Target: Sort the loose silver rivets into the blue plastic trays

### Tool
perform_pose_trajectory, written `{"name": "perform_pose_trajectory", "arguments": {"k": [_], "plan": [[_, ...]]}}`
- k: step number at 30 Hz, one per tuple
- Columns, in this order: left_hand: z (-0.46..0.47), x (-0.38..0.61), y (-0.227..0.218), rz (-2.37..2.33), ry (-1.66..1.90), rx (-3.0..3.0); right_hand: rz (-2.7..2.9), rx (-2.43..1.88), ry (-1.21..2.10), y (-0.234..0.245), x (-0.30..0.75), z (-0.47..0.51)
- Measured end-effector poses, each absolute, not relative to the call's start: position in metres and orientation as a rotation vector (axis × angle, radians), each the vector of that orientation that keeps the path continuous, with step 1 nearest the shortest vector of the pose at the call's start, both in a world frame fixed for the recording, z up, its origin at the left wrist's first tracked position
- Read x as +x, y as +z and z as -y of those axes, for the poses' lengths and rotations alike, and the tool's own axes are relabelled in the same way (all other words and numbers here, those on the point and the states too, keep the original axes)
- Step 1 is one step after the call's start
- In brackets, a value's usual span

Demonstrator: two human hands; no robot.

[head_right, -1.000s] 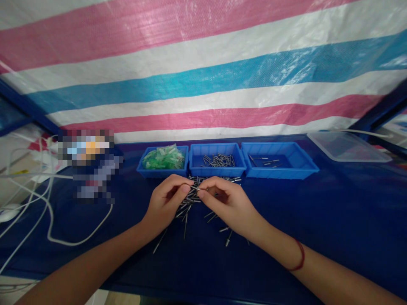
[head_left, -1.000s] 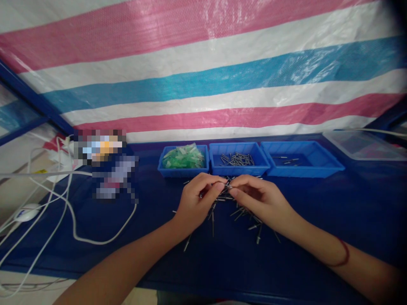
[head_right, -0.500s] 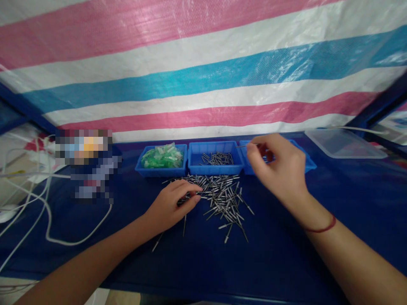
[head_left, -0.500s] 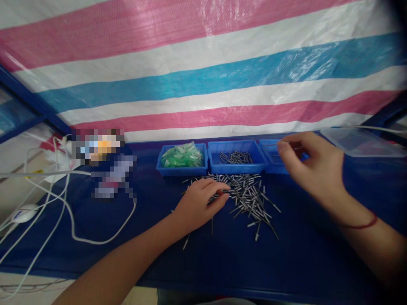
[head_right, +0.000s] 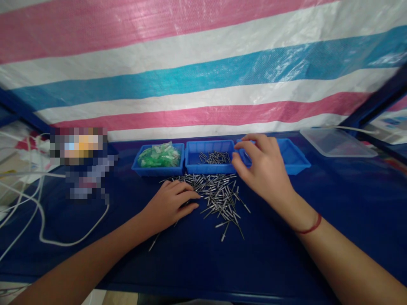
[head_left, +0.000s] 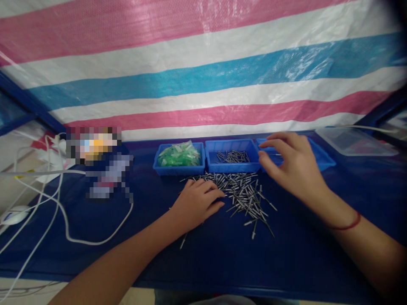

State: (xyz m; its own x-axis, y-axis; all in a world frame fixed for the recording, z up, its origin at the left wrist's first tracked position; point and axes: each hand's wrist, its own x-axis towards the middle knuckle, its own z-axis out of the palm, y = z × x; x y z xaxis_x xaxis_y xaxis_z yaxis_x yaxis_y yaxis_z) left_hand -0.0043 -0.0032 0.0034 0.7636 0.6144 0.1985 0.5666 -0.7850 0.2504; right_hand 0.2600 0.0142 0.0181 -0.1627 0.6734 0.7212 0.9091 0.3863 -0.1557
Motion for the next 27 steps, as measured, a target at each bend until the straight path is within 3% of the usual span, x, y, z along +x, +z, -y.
{"name": "perform_pose_trajectory", "arguments": {"k": [18,27], "plan": [[-0.001,-0.003,0.006,-1.140,0.363,2.908,2.420,-0.957,0.050,0.004,0.206,0.010],[0.002,-0.003,0.009,-1.195,0.262,2.941,2.517,-0.974,0.076,-0.002,0.202,0.011]]}}
